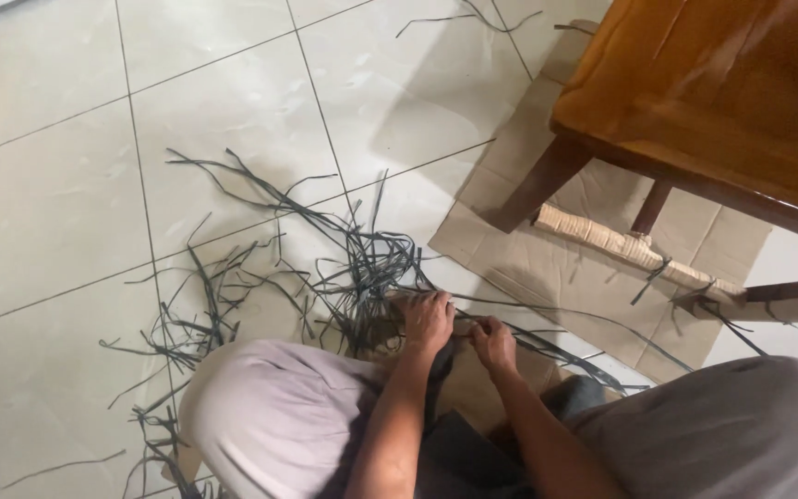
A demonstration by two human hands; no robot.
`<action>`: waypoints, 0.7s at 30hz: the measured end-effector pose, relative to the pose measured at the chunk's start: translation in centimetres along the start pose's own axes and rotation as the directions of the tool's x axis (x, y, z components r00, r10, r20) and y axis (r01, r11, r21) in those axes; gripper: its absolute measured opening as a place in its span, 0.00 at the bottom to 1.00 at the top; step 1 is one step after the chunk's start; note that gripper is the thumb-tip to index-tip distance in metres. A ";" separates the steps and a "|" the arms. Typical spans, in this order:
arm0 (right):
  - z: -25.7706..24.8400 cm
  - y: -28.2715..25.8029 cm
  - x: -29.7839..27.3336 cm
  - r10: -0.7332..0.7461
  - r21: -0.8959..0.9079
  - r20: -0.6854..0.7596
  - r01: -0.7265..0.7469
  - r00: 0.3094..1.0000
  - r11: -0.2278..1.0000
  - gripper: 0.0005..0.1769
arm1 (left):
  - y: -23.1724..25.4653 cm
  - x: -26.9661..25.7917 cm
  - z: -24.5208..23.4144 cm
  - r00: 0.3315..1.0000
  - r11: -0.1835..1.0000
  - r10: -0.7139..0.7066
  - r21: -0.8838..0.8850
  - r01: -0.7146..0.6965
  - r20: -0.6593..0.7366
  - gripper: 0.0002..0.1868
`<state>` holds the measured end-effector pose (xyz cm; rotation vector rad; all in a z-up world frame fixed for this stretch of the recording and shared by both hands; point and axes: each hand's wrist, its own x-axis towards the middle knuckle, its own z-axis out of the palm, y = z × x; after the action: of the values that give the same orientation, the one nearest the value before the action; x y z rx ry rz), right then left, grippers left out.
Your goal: Wrapping the legs of a wooden chair with cardboard and securing them with plastic ties
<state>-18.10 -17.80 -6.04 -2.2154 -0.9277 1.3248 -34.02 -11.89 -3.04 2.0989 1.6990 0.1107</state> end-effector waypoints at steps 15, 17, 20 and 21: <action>-0.7 -1.2 -1.2 -0.036 -0.041 -0.030 0.035 0.999 0.999 0.18 | -3.2 1.2 -3.6 0.889 0.847 -0.453 -0.342 0.407 -0.062 0.17; -1.2 -1.8 -1.5 -0.043 -0.081 -0.026 0.041 0.999 0.996 0.19 | -3.7 1.8 -2.7 0.876 0.817 -0.481 -0.375 0.439 -0.023 0.16; -1.3 -1.3 -1.1 -0.042 -0.133 -0.023 0.039 0.999 0.990 0.20 | -3.6 2.5 -3.6 0.858 0.744 -0.513 -0.515 0.426 -0.030 0.16; -1.2 -0.8 -0.8 -0.033 -0.144 -0.030 0.028 0.999 0.989 0.21 | -3.5 2.7 -4.3 0.852 0.697 -0.518 -0.615 0.369 -0.075 0.18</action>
<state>-17.61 -17.81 -4.45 -2.3124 -1.0709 1.2404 -37.96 -7.64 -1.05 1.2136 1.9519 0.6762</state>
